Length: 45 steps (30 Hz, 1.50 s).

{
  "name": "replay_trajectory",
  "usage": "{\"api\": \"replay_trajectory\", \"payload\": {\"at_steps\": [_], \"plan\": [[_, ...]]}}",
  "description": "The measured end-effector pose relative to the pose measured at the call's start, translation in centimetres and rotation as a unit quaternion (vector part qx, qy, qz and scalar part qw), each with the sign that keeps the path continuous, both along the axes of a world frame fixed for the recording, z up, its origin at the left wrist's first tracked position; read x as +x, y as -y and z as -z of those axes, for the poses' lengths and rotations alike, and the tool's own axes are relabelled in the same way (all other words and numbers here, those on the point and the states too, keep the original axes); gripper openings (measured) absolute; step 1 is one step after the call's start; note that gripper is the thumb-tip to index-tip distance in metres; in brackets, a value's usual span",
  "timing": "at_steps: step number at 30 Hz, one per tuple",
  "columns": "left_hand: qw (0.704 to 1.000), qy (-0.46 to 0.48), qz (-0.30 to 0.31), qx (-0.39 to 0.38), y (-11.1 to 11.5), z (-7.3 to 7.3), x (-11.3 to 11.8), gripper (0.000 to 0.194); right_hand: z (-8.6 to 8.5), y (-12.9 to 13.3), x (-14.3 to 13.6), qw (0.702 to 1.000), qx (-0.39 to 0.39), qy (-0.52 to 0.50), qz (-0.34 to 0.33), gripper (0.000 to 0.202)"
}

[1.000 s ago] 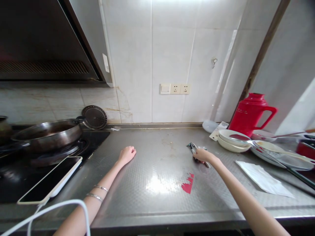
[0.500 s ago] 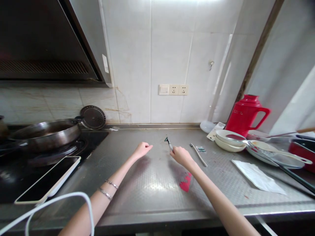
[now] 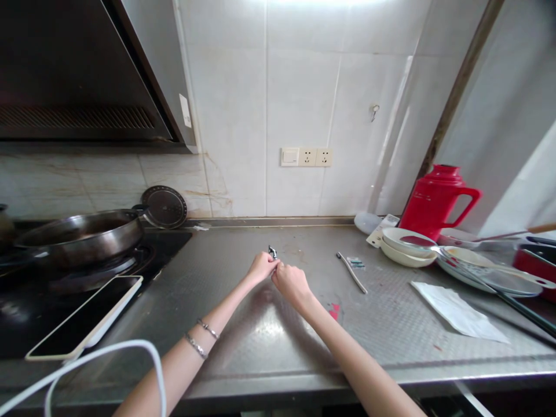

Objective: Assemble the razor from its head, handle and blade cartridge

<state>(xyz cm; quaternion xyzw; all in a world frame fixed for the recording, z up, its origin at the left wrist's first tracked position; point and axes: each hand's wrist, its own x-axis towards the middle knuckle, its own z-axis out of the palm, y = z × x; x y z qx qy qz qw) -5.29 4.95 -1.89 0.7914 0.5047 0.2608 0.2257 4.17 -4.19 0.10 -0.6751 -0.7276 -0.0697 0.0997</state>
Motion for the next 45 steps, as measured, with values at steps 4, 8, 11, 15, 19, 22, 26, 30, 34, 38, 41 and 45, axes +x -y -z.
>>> {"api": "replay_trajectory", "payload": {"at_steps": [4, 8, 11, 15, 19, 22, 26, 30, 34, 38, 41, 45], "plan": [[0.996, -0.088, -0.016, -0.002, -0.3, -0.7, -0.2, 0.035, 0.0, 0.3, 0.6, 1.0, -0.003, -0.021, -0.006, 0.037], [0.985, -0.172, -0.024, -0.006, -1.4, -1.4, -1.2, 0.025, -0.3, 0.5, 3.9, 0.999, -0.02, -0.016, 0.039, 0.037], [0.982, -0.186, -0.022, -0.011, -2.4, -1.7, -2.0, 0.02, -0.5, 0.5, 8.1, 0.994, -0.028, -0.018, 0.104, 0.036], [0.98, -0.2, -0.013, -0.013, -3.1, -1.5, -2.2, 0.022, -0.4, 0.6, 14.0, 0.979, -0.054, -0.034, 0.194, 0.035], [0.978, -0.209, -0.003, -0.015, -3.3, -0.8, -1.7, 0.024, 0.0, 1.1, 18.4, 0.966, -0.09, -0.043, 0.238, 0.034], [0.977, -0.211, -0.006, -0.015, -3.3, -0.3, -1.3, 0.024, 0.4, 1.1, 20.3, 0.964, -0.118, -0.034, 0.235, 0.035], [0.977, -0.21, -0.017, -0.008, -3.2, 0.1, -1.1, 0.026, 1.0, 0.6, 21.7, 0.963, -0.148, -0.02, 0.225, 0.035], [0.978, -0.206, -0.034, -0.006, -2.6, 0.3, -1.5, 0.033, 1.7, -0.3, 22.7, 0.963, -0.173, -0.018, 0.208, 0.033], [0.976, -0.21, -0.05, -0.022, -1.8, 0.3, -1.7, 0.029, 2.1, -0.9, 22.9, 0.966, -0.186, -0.022, 0.181, 0.03], [0.975, -0.21, -0.057, -0.032, -1.5, 0.5, -1.5, 0.022, 2.0, -0.8, 20.5, 0.977, -0.149, -0.019, 0.153, 0.035], [0.977, -0.201, -0.064, -0.032, -1.4, 0.8, -1.3, 0.023, 1.7, -0.9, 16.6, 0.984, -0.126, -0.026, 0.124, 0.037], [0.978, -0.199, -0.067, -0.021, -1.5, 1.2, -0.9, 0.023, 1.4, -1.6, 10.4, 0.99, -0.114, -0.036, 0.076, 0.037]]}}
